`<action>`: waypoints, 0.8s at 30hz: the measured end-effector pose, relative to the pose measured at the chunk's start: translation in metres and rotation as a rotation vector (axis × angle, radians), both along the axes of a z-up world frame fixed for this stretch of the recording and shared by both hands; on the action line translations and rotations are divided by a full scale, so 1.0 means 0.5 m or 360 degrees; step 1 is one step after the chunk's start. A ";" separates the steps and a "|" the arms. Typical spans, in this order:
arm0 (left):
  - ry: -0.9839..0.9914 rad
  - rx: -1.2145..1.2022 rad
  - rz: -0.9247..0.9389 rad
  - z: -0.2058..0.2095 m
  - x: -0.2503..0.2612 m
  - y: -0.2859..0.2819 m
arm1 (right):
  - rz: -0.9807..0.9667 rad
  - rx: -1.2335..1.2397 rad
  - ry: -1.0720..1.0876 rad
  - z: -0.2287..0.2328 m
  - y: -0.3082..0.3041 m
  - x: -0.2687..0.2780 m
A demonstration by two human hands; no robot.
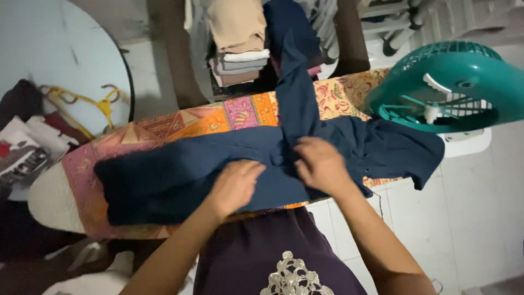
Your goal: The person folds a dark blue long-sleeved shirt on a patterned ironing board, smoothing and aligning the fabric, then places the folded shirt on a nearby table. The person then picks up a light-colored garment from a pile and begins to unfold it on the ironing board.
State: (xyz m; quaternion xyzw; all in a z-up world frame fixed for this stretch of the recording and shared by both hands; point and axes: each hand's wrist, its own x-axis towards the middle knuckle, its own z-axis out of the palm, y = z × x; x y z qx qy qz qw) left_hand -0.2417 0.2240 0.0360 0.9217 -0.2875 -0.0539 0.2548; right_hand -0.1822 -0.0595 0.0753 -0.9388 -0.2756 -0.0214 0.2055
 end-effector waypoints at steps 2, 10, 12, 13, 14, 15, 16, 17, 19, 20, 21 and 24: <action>-0.0355 0.0127 0.0218 -0.060 -0.025 0.097 | 0.0194 -0.0155 0.0089 -0.012 0.052 -0.001; 0.0119 0.1084 0.0955 -0.003 -0.122 0.401 | 0.0320 -0.0394 -0.0393 -0.086 0.042 0.018; -0.0594 0.1013 0.1049 -0.034 -0.128 0.449 | 0.0259 -0.0224 0.0054 -0.040 0.039 0.023; -0.0595 0.1015 0.1060 -0.025 -0.129 0.468 | 0.0269 -0.0224 0.0049 -0.039 0.029 0.025; -0.0750 0.1030 0.1062 -0.016 -0.130 0.486 | 0.0292 -0.0153 0.0079 -0.039 0.019 0.027; -0.0896 0.1045 0.1055 -0.007 -0.135 0.503 | 0.0310 -0.0083 0.0119 -0.038 0.008 0.023; -0.0889 0.1047 0.1059 -0.006 -0.152 0.506 | 0.0316 -0.0084 0.0125 -0.037 0.013 0.012; -0.0883 0.1069 0.1059 -0.005 -0.159 0.511 | 0.0377 -0.0114 0.0103 -0.036 0.018 0.006; -0.0886 0.1088 0.1055 -0.021 -0.182 0.520 | 0.0432 -0.0143 0.0074 -0.048 0.027 -0.007; -0.0556 0.1133 0.0924 -0.040 -0.197 0.525 | 0.0493 -0.0310 0.0008 -0.064 0.030 -0.015; -0.0217 0.1169 0.0781 -0.058 -0.217 0.527 | 0.0552 -0.0479 -0.0046 -0.078 0.031 -0.028; 0.0034 0.1003 0.0858 -0.053 -0.238 0.511 | 0.0489 -0.0513 -0.0062 -0.097 0.031 -0.035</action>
